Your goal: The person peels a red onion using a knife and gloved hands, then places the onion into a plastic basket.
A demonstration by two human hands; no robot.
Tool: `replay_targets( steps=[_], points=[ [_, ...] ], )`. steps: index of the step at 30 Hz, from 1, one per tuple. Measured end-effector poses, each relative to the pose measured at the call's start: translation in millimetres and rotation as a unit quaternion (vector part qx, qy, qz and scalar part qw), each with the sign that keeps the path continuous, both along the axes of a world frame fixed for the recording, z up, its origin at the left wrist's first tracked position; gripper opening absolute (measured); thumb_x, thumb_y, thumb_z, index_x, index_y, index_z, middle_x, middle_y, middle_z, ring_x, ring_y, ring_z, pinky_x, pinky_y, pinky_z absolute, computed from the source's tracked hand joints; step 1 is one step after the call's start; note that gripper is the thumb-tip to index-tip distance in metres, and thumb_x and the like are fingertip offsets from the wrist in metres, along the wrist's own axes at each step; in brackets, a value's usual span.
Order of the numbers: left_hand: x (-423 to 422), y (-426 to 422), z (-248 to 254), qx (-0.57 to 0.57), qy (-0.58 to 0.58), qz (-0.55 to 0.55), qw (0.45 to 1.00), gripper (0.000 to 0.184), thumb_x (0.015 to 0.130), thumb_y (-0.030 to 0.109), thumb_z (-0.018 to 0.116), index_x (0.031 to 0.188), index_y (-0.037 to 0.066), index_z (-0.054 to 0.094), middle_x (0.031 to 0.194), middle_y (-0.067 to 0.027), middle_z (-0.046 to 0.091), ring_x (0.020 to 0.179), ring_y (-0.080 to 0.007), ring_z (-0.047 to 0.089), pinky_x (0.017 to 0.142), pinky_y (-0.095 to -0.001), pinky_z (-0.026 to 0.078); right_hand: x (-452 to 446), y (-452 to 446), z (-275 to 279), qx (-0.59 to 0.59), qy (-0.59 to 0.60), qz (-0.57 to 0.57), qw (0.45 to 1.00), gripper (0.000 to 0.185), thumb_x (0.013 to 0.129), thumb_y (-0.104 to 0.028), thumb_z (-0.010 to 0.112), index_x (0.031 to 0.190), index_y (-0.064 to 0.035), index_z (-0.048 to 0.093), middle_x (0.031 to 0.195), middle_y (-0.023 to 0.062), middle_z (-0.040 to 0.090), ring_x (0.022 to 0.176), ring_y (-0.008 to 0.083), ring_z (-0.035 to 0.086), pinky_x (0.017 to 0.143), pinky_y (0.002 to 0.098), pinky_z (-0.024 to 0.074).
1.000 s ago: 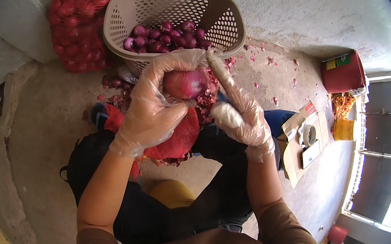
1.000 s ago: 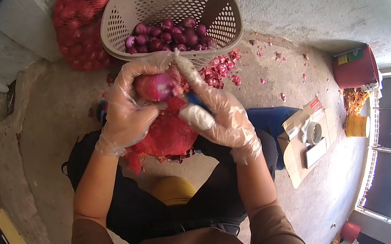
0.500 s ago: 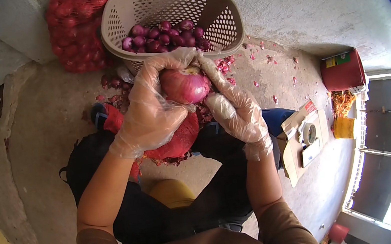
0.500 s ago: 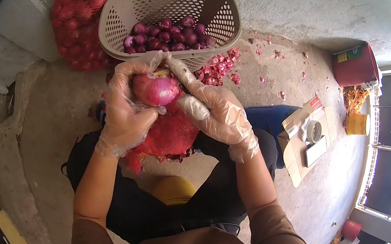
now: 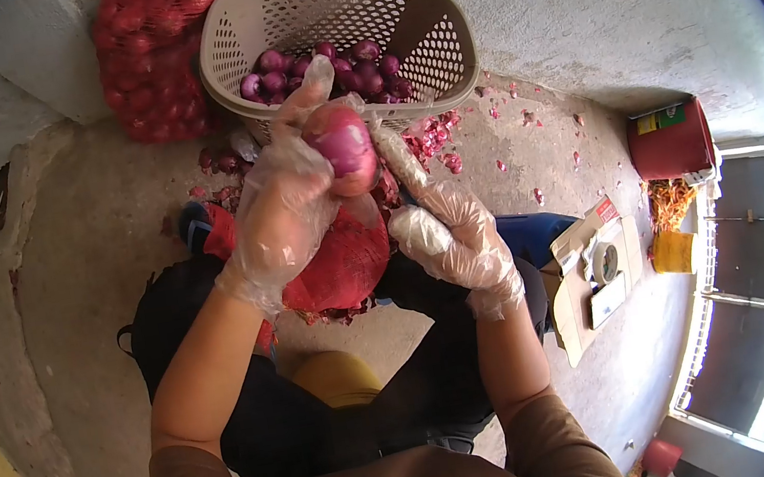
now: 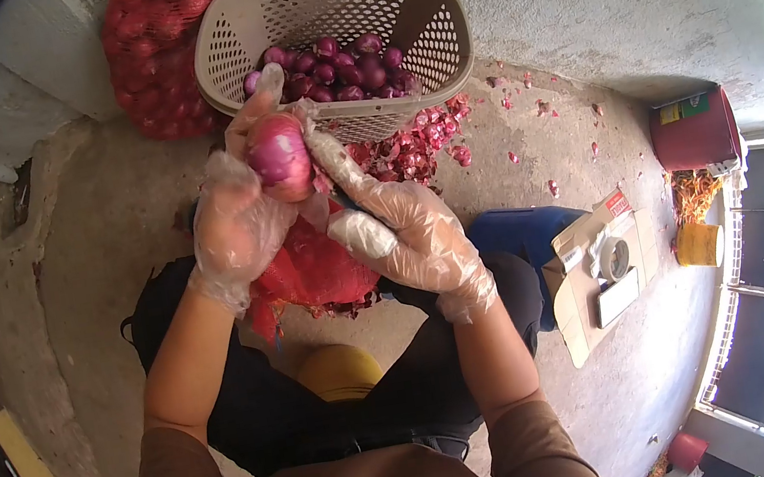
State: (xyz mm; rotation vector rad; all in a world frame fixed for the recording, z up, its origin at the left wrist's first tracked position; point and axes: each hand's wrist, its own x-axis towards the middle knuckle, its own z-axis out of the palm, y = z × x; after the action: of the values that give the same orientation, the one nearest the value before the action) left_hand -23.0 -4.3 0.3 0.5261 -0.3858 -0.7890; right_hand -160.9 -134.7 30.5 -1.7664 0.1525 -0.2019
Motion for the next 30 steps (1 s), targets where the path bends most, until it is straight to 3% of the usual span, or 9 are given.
replay_targets(
  steps=[3, 7, 10, 15, 18, 21, 23, 26, 30],
  points=[
    [0.8, 7.4, 8.5, 0.069, 0.021, -0.064, 0.995, 0.044, 0.085, 0.002, 0.057, 0.127, -0.004, 0.049, 0.124, -0.0114, 0.053, 0.099, -0.0229, 0.061, 0.079, -0.0381, 0.055, 1.7, 1.4, -0.8, 0.003, -0.021, -0.027, 0.999, 0.075, 0.089, -0.015, 0.063, 0.153, -0.0041, 0.025, 0.125, 0.0053, 0.057, 0.078, 0.0044, 0.049, 0.067, 0.0186, 0.0421],
    [5.7, 9.4, 10.3, 0.044, 0.013, -0.182, 0.982, 0.070, 0.084, 0.031, 0.063, 0.140, -0.003, 0.038, 0.115, -0.0191, 0.058, 0.081, -0.0252, 0.064, 0.062, -0.0374, 0.053, 1.7, 2.6, 3.5, 0.000, -0.015, -0.079, 0.997, 0.083, 0.083, -0.013, 0.062, 0.155, -0.0035, 0.020, 0.133, 0.0083, 0.052, 0.091, 0.0083, 0.054, 0.074, 0.0197, 0.0460],
    [-2.0, 11.6, 2.4, 0.079, 0.094, -0.184, 0.975, 0.063, 0.087, 0.033, 0.057, 0.134, -0.006, 0.043, 0.111, -0.0181, 0.060, 0.082, -0.0270, 0.064, 0.057, -0.0344, 0.052, 2.7, 0.5, 3.3, -0.091, -0.022, -0.087, 0.992, 0.080, 0.084, -0.012, 0.056, 0.154, -0.0016, 0.019, 0.140, 0.0137, 0.048, 0.102, 0.0149, 0.059, 0.082, 0.0231, 0.0479],
    [-0.1, 15.2, 3.4, 0.090, 0.051, -0.204, 0.974, 0.057, 0.089, 0.032, 0.052, 0.132, -0.005, 0.046, 0.113, -0.0175, 0.060, 0.088, -0.0288, 0.065, 0.068, -0.0383, 0.055, 4.9, 0.1, 10.4, -0.194, -0.055, -0.063, 0.977, 0.071, 0.086, -0.008, 0.053, 0.151, 0.0022, 0.026, 0.146, 0.0229, 0.044, 0.116, 0.0196, 0.059, 0.096, 0.0313, 0.0462],
    [-1.3, 15.0, 7.7, 0.111, 0.038, -0.191, 0.975, 0.054, 0.088, 0.027, 0.053, 0.132, -0.005, 0.047, 0.111, -0.0173, 0.061, 0.089, -0.0279, 0.065, 0.075, -0.0412, 0.057, 3.7, 3.9, 18.8, -0.200, -0.024, -0.065, 0.977, 0.066, 0.088, -0.008, 0.054, 0.149, 0.0017, 0.032, 0.141, 0.0233, 0.049, 0.111, 0.0205, 0.063, 0.095, 0.0317, 0.0470],
    [-7.9, 11.3, 18.0, 0.134, 0.030, -0.137, 0.981, 0.052, 0.088, 0.024, 0.052, 0.131, -0.005, 0.047, 0.107, -0.0176, 0.062, 0.086, -0.0273, 0.065, 0.072, -0.0417, 0.058, 4.2, 2.0, 18.3, -0.221, -0.015, -0.052, 0.974, 0.065, 0.092, -0.017, 0.056, 0.150, -0.0026, 0.030, 0.101, 0.0176, 0.064, 0.089, 0.0320, 0.067, 0.081, 0.0377, 0.0506],
    [-8.5, 10.8, 17.4, 0.138, 0.022, -0.130, 0.982, 0.051, 0.088, 0.023, 0.052, 0.130, -0.005, 0.047, 0.104, -0.0178, 0.063, 0.084, -0.0272, 0.065, 0.068, -0.0416, 0.058, 3.0, -0.5, 18.7, -0.214, 0.017, -0.045, 0.976, 0.064, 0.093, -0.018, 0.056, 0.150, -0.0045, 0.031, 0.095, 0.0166, 0.068, 0.083, 0.0315, 0.068, 0.078, 0.0380, 0.0517],
    [-7.3, 11.8, 12.1, 0.141, 0.018, -0.158, 0.977, 0.050, 0.088, 0.023, 0.052, 0.128, -0.006, 0.048, 0.102, -0.0180, 0.063, 0.081, -0.0273, 0.066, 0.064, -0.0407, 0.058, 0.5, -3.3, 25.3, -0.162, 0.095, -0.045, 0.981, 0.062, 0.091, -0.013, 0.056, 0.149, -0.0038, 0.035, 0.122, 0.0205, 0.063, 0.093, 0.0190, 0.068, 0.085, 0.0319, 0.0505],
    [-7.6, 11.0, 14.2, 0.136, 0.042, -0.159, 0.977, 0.050, 0.088, 0.024, 0.052, 0.126, -0.007, 0.049, 0.101, -0.0180, 0.063, 0.077, -0.0274, 0.066, 0.058, -0.0377, 0.057, 11.4, -10.0, 13.7, -0.239, -0.053, -0.066, 0.967, 0.064, 0.091, -0.018, 0.059, 0.149, -0.0033, 0.034, 0.119, 0.0225, 0.063, 0.091, 0.0288, 0.069, 0.083, 0.0349, 0.0512]
  ],
)
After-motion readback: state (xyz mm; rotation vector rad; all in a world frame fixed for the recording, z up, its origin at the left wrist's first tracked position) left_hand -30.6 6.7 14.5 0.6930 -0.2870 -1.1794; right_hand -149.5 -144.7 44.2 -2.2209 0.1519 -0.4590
